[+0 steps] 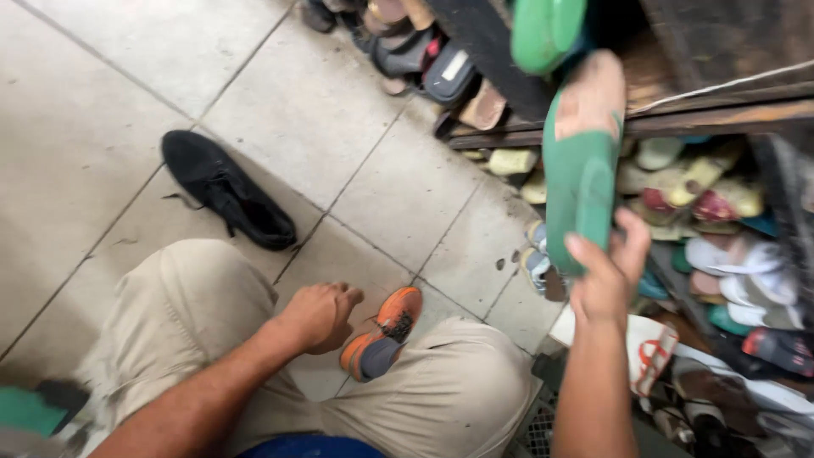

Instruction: The person sits on the floor and selects plastic shoe trees from a nearby shelf. They insert a green shoe tree into a black sneaker, then later insert a blue shoe tree into the same sneaker, adjusting it to fit. The person repeats the process with another black sneaker, inserting a teal shoe tree and adjusting it.

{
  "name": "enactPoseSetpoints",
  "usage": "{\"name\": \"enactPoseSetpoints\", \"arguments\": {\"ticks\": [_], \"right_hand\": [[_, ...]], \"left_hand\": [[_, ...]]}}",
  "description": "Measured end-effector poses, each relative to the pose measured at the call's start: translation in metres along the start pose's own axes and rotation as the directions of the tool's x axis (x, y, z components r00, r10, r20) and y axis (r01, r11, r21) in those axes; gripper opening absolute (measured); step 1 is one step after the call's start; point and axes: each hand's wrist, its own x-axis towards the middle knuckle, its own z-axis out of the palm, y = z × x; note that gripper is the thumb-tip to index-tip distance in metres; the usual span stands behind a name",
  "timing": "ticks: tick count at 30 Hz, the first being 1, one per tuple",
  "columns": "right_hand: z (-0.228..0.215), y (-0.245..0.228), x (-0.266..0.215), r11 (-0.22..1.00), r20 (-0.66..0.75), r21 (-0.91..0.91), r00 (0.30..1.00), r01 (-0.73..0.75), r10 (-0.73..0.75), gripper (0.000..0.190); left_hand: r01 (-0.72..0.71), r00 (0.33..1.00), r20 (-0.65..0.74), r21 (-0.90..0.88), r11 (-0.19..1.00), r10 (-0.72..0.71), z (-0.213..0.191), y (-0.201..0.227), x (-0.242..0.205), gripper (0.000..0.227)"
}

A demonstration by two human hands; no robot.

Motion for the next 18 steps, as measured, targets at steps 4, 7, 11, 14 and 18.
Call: {"name": "enactPoseSetpoints", "arguments": {"ticks": [4, 7, 11, 14, 18], "right_hand": [[-0.054, 0.051, -0.037, 0.776, 0.320, 0.487, 0.909, -0.401, 0.268, 0.077], [-0.054, 0.074, -0.035, 0.682, 0.573, 0.445, 0.770, -0.580, 0.281, 0.070], [-0.020, 0.071, -0.032, 0.871, 0.583, -0.146, 0.671, -0.469, 0.459, 0.093], [0.015, 0.073, -0.037, 0.852, 0.656, -0.307, 0.554, -0.425, 0.513, 0.089], [0.064, 0.081, -0.045, 0.807, 0.730, -0.492, 0.352, -0.326, 0.586, 0.088]], "left_hand": [[-0.094, 0.952, -0.304, -0.363, 0.927, -0.022, -0.100, -0.032, -0.051, 0.032], [-0.104, 0.741, -0.642, -0.399, 0.911, -0.196, -0.144, -0.103, -0.064, 0.016], [0.129, 0.628, -0.678, -0.391, 0.911, -0.380, -0.115, -0.182, -0.032, 0.017], [0.108, 0.737, -0.642, -0.198, 0.974, -0.212, -0.071, -0.206, 0.004, 0.016], [0.021, 0.744, -0.649, 0.259, 0.966, 0.158, -0.026, -0.221, 0.036, 0.019]]}}
